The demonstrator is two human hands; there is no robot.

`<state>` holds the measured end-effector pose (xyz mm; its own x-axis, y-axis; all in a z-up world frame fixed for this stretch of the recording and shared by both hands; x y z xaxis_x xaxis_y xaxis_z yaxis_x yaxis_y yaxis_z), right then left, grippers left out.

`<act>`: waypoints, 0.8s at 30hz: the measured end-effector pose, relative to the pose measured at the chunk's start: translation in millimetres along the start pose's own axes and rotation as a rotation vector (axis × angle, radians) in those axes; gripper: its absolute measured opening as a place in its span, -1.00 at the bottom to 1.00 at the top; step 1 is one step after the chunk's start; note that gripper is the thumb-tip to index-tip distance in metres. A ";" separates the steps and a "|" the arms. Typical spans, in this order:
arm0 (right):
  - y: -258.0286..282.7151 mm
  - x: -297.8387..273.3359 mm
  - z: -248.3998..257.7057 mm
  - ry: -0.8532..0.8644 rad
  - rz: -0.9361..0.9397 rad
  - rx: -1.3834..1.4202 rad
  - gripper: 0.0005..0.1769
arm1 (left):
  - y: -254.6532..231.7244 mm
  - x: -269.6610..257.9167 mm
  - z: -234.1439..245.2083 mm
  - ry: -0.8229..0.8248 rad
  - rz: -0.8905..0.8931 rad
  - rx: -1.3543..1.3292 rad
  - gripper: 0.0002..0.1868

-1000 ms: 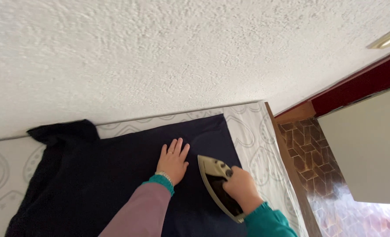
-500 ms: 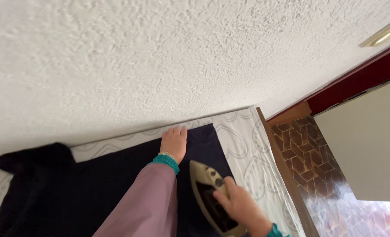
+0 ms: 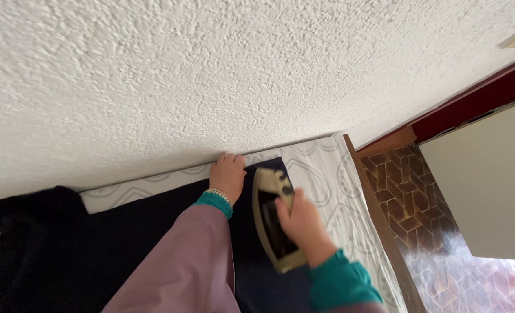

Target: The person picks a dark garment from a pile of clothes on a bed, lays it flat on an ironing board, and irons it with a steam iron. The person smooths the fabric with one hand while moving the iron across the surface with the other.

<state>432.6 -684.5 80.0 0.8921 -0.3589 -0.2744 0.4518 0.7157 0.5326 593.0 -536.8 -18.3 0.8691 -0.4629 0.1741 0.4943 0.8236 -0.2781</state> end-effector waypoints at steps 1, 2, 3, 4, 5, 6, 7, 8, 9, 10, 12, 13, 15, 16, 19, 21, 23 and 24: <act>-3.0 9.7 3.4 -0.062 -0.029 -0.001 -0.48 | -3.3 -9.9 13.0 0.025 -0.017 -0.016 -0.76; -3.0 23.2 7.8 -0.129 -0.049 0.000 -0.48 | -4.5 -15.5 28.3 0.041 -0.032 -0.028 -0.72; -0.9 28.7 16.0 -0.130 -0.039 0.003 -0.48 | -3.3 -36.1 50.3 0.034 -0.028 -0.021 -0.72; -0.8 34.1 23.6 -0.110 -0.074 0.018 -0.49 | -5.6 -57.7 76.4 -0.052 -0.083 -0.082 -0.68; -0.4 39.0 30.8 -0.089 -0.109 0.033 -0.49 | -8.0 -80.6 102.3 -0.137 -0.138 -0.142 -0.61; -1.6 43.9 31.1 -0.088 -0.099 0.033 -0.49 | 2.4 -101.2 111.0 -0.144 -0.132 -0.137 -0.61; -3.9 48.6 30.8 -0.081 -0.110 0.019 -0.49 | 13.1 -122.0 117.3 -0.115 -0.108 -0.059 -0.55; -8.1 50.0 30.4 -0.070 -0.126 0.003 -0.49 | 22.1 -145.9 123.2 -0.080 -0.082 0.015 -0.49; 10.2 35.2 37.3 -0.066 -0.121 0.001 -0.49 | 35.8 -166.5 125.7 -0.081 -0.075 0.016 -0.49; 26.7 22.0 42.4 -0.022 -0.177 0.099 -0.53 | 54.6 -184.9 125.8 -0.038 0.022 0.095 -0.42; 37.9 3.5 40.0 0.023 -0.220 0.196 -0.55 | 90.9 -217.6 120.4 -0.006 0.127 0.178 -0.36; 32.3 -0.4 31.8 0.040 -0.200 0.159 -0.57 | 111.3 -231.6 115.8 -0.037 0.201 0.299 -0.30; 36.1 -12.0 27.2 0.060 -0.173 0.115 -0.57 | 138.0 -250.4 113.5 -0.072 0.287 0.418 -0.23; 44.3 -20.0 29.1 0.102 -0.205 0.123 -0.59 | 145.9 -253.7 118.0 -0.100 0.316 0.427 -0.27; 49.8 -10.0 29.6 0.129 -0.210 0.117 -0.55 | 164.2 -258.4 117.2 -0.129 0.368 0.440 -0.29; 49.9 8.6 30.7 0.110 -0.177 0.107 -0.50 | 169.0 -254.3 118.0 -0.138 0.389 0.445 -0.27; 49.0 21.9 31.3 0.078 -0.162 0.039 -0.43 | 165.9 -254.7 120.7 -0.112 0.398 0.404 -0.26; 42.4 19.2 26.2 0.093 -0.160 0.032 -0.43 | 163.1 -255.2 124.9 -0.102 0.411 0.404 -0.26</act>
<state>469.0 -676.7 118.3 0.8054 -0.4087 -0.4293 0.5889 0.6338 0.5015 450.0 -243.4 9.8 0.9726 -0.0615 0.2242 0.0546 0.9978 0.0370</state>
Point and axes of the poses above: each hand's wrist, its own x-axis towards the middle knuckle, its own z-axis out of the back of the hand, y = z × x, the point moved 5 cm from there along x, towards the middle knuckle, and after that the axes turned 5 degrees about x, right-handed, at the moved point
